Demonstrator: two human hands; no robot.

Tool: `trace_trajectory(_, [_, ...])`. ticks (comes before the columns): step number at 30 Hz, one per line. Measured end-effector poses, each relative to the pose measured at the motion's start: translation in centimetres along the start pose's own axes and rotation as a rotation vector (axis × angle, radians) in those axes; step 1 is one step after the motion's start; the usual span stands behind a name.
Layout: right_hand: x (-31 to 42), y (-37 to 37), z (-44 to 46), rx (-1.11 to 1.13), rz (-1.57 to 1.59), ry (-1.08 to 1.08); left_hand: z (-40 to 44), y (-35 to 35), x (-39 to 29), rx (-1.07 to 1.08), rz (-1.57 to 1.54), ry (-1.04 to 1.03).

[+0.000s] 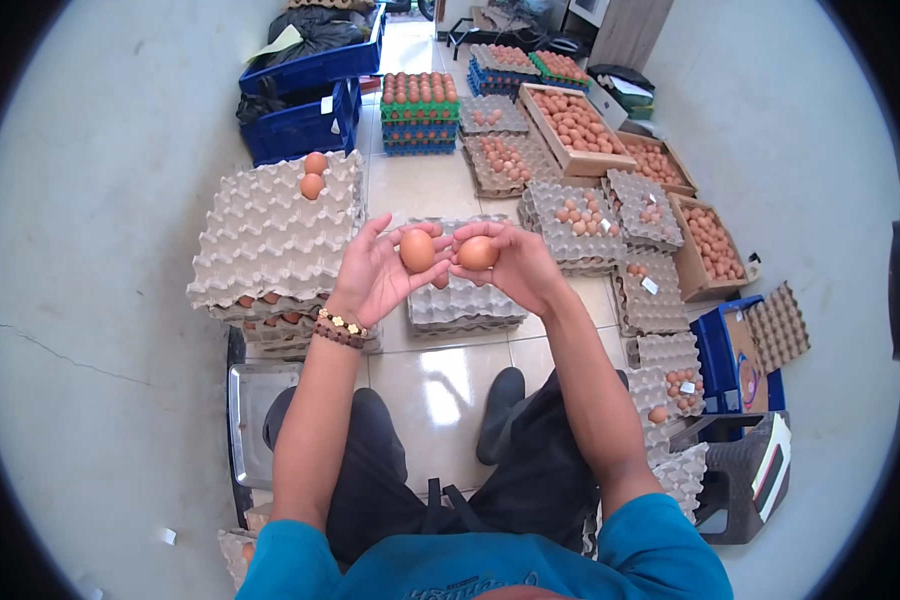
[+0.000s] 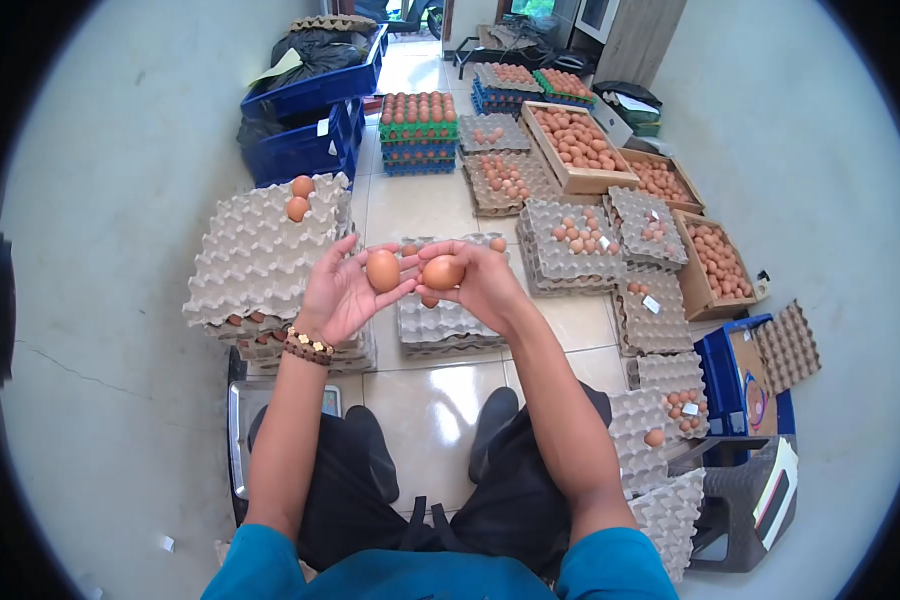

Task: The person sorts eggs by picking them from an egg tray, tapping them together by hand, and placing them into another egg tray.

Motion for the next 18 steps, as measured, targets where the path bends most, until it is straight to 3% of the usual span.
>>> trace_trajectory(8, [1.0,-0.5,-1.7,-0.074,-0.491,0.121,0.0,0.3,0.9,-0.021,0.199,-0.025])
trace_trajectory(11, [0.5,-0.7,-1.3,-0.07,-0.647,0.266,-0.3,0.1,1.7,-0.053,0.323,-0.018])
trace_trajectory(18, [-0.2,-0.8,-0.4,-0.293,-0.776,0.26,-0.5,0.7,2.5,-0.017,0.379,-0.023])
Point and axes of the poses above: each hand's wrist, its own z-axis towards the middle knuckle, its own y-axis out of the back of the hand, x = y × z, the point moved 2 cm from there along z, towards the middle knuckle, and after that the axes turned 11 degrees about -y, right-handed, at the moved point
